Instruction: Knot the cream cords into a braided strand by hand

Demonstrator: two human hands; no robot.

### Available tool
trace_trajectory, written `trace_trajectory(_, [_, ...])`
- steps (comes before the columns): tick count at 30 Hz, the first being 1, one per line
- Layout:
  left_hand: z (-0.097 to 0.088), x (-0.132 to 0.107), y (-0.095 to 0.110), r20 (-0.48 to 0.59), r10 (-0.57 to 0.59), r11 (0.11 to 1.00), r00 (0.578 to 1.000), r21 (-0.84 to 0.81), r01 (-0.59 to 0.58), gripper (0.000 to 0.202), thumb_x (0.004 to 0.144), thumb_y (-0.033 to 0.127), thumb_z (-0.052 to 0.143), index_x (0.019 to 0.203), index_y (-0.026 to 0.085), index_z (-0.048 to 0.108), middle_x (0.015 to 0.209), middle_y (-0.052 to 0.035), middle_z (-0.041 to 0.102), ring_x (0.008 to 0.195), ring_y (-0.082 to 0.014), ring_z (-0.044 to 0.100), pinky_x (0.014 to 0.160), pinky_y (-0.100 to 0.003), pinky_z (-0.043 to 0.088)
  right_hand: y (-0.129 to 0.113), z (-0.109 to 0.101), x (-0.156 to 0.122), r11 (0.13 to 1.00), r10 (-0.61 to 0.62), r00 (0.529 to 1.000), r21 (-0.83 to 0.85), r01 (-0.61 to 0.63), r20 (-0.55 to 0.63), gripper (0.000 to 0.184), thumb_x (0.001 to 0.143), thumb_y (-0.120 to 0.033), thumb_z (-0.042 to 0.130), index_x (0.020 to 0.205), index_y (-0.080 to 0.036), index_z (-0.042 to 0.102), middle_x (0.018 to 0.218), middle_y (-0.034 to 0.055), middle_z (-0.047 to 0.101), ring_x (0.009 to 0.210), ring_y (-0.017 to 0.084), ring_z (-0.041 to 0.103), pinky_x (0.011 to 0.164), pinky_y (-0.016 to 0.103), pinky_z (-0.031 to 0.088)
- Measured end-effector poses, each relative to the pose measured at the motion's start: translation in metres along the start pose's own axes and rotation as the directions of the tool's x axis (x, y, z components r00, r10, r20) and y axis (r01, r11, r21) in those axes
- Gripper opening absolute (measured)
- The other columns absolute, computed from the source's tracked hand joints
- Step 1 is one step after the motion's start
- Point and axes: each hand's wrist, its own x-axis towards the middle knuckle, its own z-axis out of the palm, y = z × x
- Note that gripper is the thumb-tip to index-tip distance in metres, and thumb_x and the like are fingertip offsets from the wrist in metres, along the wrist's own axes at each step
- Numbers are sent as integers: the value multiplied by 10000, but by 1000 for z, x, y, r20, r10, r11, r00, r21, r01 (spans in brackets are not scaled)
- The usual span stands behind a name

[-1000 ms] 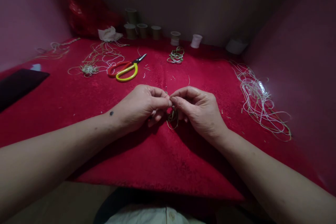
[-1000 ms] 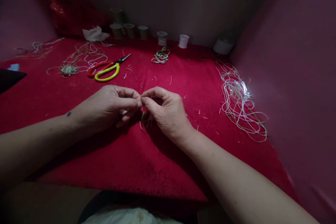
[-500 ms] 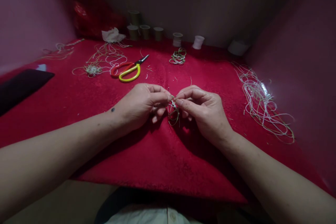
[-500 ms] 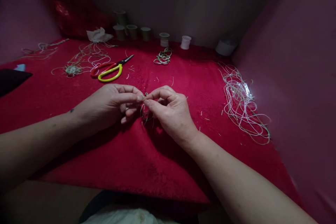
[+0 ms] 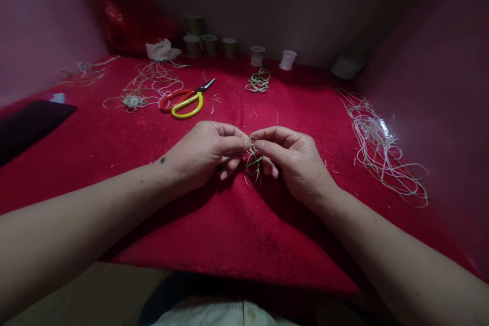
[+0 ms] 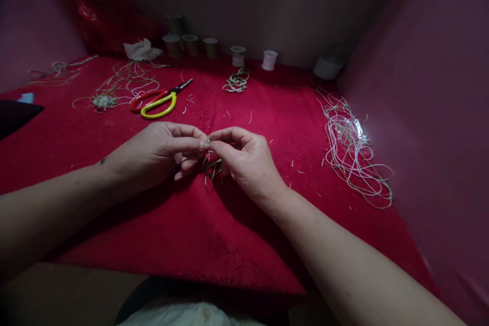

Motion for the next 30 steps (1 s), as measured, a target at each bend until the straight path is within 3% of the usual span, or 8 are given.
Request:
trace_trajectory(8, [-2,1,-3,57,-3,1000,998,-28,5,174,777,252,620,639,152,582,437,32,472,338,-48,390,346,-177,283,4,-3,0,999,-54,998,1,54,29,182,836,-331,587,826,-171,673,494,-30,559,383,80,465,353,202,337])
trace_trajectory(14, [1,0,-1,36,2,1000,999,-11,-2,148,780,232,604,657,152,584,426,36,472,333,-50,382,339,-174,283,2,1,-2,997,-60,998,-53,59,-20,100,772,-249,658,804,-156,671,505,-31,566,394,78,480,372,200,370])
trace_trajectory(22, [3,-2,1,25,46,998,999,51,-47,144,790,209,602,665,152,559,434,38,486,342,-59,411,344,-177,323,1,2,-1,990,-88,995,-111,82,-54,88,807,-242,616,766,-165,631,460,-45,534,370,76,459,353,193,356])
trace_trajectory(25, [3,-3,3,9,88,992,996,92,-88,61,781,187,616,786,166,560,473,49,510,356,-72,454,350,-180,345,3,1,0,993,-93,994,-82,88,-61,88,807,-237,612,760,-162,619,463,-44,536,368,77,460,350,195,361])
trace_trajectory(30, [6,-8,4,-97,276,933,956,267,-243,229,733,184,678,910,192,532,639,47,582,436,-75,528,406,-179,399,1,3,-1,997,-57,997,-58,54,-44,103,808,-239,617,738,-165,603,447,-53,521,345,67,456,334,182,352])
